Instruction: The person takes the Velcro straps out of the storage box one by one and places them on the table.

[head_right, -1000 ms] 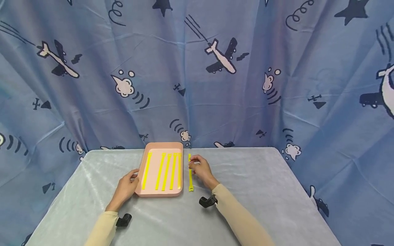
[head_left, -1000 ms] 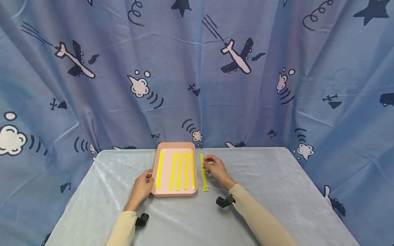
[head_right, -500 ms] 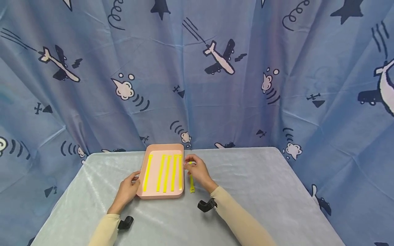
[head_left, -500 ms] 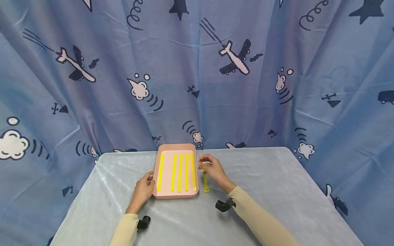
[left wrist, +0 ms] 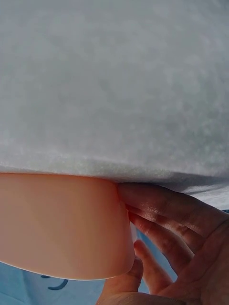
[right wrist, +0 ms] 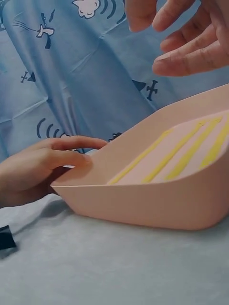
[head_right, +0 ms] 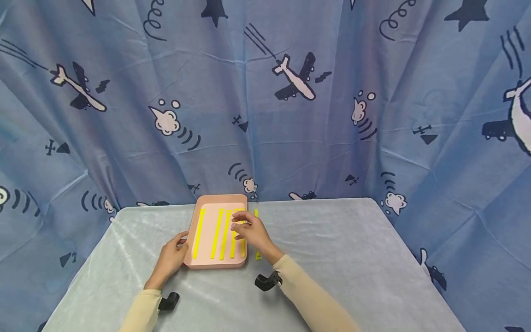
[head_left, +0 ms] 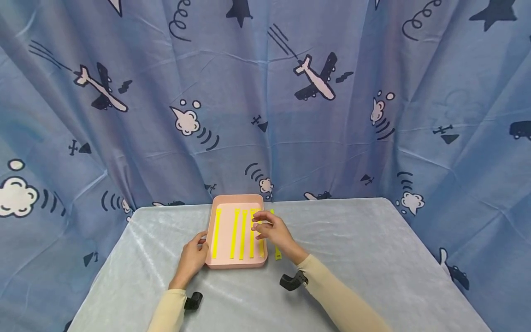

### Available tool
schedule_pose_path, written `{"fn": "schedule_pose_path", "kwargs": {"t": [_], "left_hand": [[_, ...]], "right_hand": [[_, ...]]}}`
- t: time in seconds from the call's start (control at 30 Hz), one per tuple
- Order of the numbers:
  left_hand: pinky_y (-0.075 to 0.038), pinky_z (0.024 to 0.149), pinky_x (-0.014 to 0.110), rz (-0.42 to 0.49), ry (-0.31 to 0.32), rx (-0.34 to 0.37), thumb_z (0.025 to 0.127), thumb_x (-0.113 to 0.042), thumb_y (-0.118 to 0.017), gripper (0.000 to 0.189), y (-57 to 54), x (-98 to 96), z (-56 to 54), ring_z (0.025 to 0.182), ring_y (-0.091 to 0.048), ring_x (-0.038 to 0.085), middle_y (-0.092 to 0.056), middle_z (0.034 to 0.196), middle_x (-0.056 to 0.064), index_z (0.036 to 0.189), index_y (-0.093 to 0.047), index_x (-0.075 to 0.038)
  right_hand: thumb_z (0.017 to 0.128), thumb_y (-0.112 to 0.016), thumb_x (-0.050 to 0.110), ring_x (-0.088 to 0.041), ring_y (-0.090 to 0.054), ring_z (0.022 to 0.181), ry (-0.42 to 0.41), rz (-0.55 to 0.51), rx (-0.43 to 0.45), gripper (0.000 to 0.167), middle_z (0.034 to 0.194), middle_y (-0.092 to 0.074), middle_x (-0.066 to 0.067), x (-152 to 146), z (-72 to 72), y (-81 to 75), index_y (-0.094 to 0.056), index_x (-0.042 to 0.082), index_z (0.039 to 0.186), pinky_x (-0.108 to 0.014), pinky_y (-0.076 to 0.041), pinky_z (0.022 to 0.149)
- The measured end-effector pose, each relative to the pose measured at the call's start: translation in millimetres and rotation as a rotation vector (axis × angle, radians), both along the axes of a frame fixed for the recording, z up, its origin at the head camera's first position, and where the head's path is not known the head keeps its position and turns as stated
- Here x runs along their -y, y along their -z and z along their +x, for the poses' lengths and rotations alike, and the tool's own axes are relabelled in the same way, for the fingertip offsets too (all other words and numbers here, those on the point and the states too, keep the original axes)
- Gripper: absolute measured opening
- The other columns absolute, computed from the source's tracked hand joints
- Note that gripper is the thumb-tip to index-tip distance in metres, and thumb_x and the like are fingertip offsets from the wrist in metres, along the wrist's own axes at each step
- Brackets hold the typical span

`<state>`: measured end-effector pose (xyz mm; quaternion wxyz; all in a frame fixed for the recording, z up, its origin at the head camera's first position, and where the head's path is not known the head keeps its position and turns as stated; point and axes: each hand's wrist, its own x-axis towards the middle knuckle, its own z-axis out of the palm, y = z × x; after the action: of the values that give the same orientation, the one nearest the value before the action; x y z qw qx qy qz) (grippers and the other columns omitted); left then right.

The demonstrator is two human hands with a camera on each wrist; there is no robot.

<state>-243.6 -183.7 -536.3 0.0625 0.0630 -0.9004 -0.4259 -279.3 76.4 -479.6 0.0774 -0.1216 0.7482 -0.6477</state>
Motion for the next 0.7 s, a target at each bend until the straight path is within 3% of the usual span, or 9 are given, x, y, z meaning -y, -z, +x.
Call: {"fn": "schedule_pose_path", "kwargs": {"t": [0.13,0.4,0.7], "left_hand": [[-0.054,0.083,0.045,0.006,-0.001,0.000,0.098,-0.014,-0.049,0.043,0.8,-1.0,0.4,0.102,-0.068,0.031,-0.066,0.119,0.021,0.139,-0.054,-0.006],[-0.053,0.087,0.048,0.008,-0.012,-0.002,0.098,-0.013,-0.049,0.043,0.1,-0.3,2.7,0.106,-0.067,0.033,-0.066,0.119,0.021,0.140,-0.054,-0.007],[-0.053,0.088,0.049,0.006,-0.007,0.003,0.098,-0.014,-0.049,0.043,1.0,-0.8,1.5,0.106,-0.067,0.035,-0.066,0.119,0.021,0.139,-0.054,-0.007]], "right_hand": [[0.095,-0.061,0.009,-0.035,-0.067,0.107,-0.025,-0.033,0.003,0.036,0.126,-0.058,-0.022,8,1.7,2.7,-0.055,0.002,0.130,-0.041,-0.059,0.081],[0.096,-0.060,0.010,-0.027,-0.068,0.103,-0.053,-0.091,0.101,0.034,0.123,-0.059,-0.019,26,2.4,4.7,-0.056,0.001,0.129,-0.039,-0.058,0.084],[0.094,-0.066,0.015,-0.017,-0.064,0.104,-0.048,0.027,0.014,0.029,0.118,-0.065,-0.010,48,2.0,9.3,-0.063,0.006,0.122,-0.033,-0.053,0.092]]}}
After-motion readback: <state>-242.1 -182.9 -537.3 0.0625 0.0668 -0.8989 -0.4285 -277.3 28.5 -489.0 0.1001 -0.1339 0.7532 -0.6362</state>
